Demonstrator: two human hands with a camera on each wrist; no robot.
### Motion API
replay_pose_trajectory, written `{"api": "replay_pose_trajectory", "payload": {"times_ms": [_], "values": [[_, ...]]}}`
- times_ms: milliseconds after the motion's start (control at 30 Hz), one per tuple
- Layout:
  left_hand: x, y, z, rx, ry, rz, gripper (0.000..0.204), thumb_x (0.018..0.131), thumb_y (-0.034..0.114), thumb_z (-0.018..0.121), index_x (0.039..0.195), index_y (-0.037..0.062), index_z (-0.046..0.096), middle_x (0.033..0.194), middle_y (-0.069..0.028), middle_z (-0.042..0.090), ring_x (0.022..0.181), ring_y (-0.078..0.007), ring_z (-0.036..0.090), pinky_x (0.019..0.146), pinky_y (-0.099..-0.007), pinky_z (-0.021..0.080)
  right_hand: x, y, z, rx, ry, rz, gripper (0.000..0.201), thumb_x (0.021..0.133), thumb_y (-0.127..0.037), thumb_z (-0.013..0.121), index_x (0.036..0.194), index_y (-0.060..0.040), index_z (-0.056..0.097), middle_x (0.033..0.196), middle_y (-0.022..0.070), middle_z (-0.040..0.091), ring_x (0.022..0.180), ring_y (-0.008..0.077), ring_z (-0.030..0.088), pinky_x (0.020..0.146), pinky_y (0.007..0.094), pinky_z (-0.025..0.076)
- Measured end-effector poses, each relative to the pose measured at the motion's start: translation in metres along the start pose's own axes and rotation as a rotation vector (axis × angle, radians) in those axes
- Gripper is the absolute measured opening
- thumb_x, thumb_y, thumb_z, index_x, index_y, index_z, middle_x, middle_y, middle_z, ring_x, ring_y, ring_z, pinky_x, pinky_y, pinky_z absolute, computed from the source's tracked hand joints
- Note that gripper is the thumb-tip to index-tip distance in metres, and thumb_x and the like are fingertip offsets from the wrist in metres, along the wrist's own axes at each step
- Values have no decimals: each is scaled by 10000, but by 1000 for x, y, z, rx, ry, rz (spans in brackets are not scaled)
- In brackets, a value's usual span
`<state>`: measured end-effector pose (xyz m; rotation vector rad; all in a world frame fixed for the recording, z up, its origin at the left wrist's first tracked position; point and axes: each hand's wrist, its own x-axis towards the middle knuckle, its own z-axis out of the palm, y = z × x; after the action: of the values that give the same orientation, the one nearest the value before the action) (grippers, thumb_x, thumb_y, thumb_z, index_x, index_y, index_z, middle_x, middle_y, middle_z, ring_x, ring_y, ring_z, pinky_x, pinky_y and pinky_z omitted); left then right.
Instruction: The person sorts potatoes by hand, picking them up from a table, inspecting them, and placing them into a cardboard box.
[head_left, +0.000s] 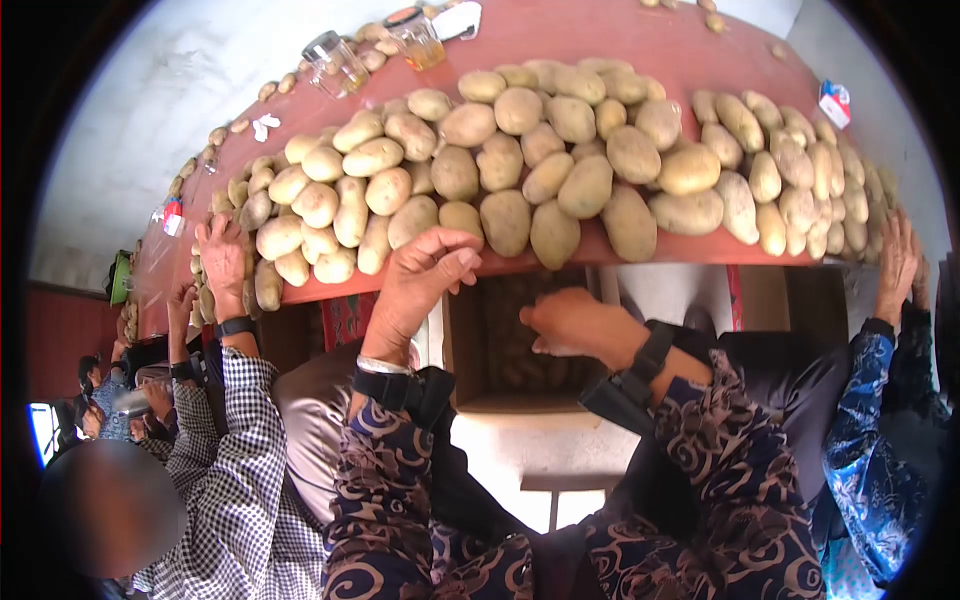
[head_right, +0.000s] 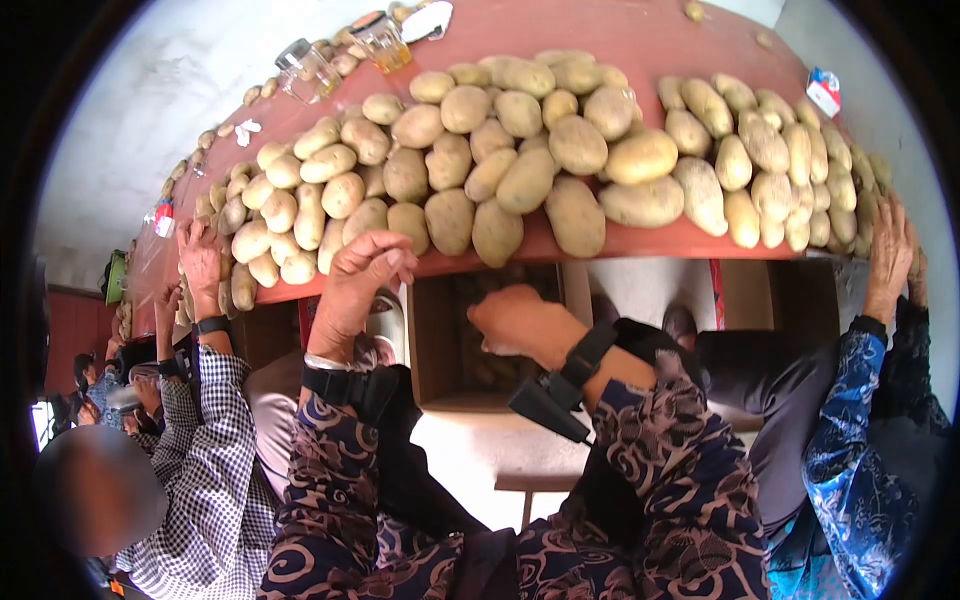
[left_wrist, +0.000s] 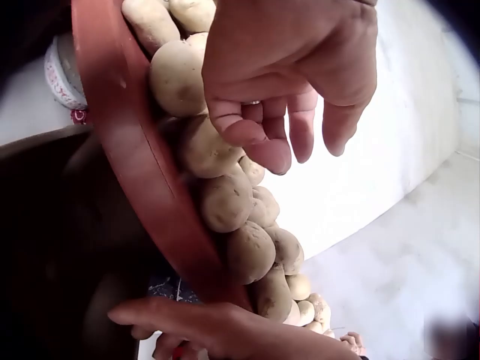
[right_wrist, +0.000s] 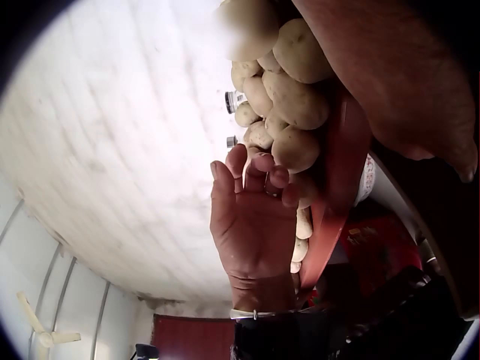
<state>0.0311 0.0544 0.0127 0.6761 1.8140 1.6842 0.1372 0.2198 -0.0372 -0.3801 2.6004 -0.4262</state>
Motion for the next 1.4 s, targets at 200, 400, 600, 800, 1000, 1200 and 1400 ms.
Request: {"api": "replay_pose_trajectory", "payload": {"times_ms": [200,400,600,800,1000,1200,1400], "values": [[1,-2,-9,-195,51,87,217,865,191,494,965,9,556,778,-77,602,616,-124,541,522,-211,389,11,-17,8,-47,-74,-27,354,726,-307,630,970,-64,548,899,148,577,825,310,592,674,398,481],[4,0,-15,-521,102,161,241,870,256,478,916,29,542,742,-89,587,583,-137,523,488,-224,376,27,-33,12,-94,-157,-73,366,741,-316,620,997,-69,536,928,145,570,830,305,595,664,396,487],[3,1,-24,-682,81,174,203,878,216,472,929,37,551,752,-68,600,593,-118,533,513,-225,381,33,-46,6,-22,-128,-190,366,762,-316,599,1020,-69,522,935,135,567,823,309,588,661,390,482],[5,0,-36,-830,123,235,201,872,215,476,920,35,551,750,-82,604,589,-130,533,510,-233,376,16,-62,-40,232,104,-285,368,778,-301,583,1057,-69,522,901,121,580,779,291,585,641,384,466],[11,0,-31,-969,146,180,208,854,241,502,905,46,551,736,-67,603,605,-127,537,518,-234,381,12,-46,-138,113,449,-190,251,774,-232,611,937,-51,551,686,99,544,615,207,541,566,309,434],[14,0,-32,-987,145,118,208,848,255,507,895,57,547,727,-48,594,603,-111,531,529,-226,383,62,-3,-200,28,669,135,317,782,-231,582,1006,-9,561,869,148,598,788,260,570,680,333,446],[15,2,-31,-979,165,81,232,870,278,465,884,56,530,731,-40,565,624,-116,514,530,-226,379,122,19,-221,-38,590,216,473,755,-289,583,1120,-2,495,1033,199,557,960,309,538,818,383,418]]}}
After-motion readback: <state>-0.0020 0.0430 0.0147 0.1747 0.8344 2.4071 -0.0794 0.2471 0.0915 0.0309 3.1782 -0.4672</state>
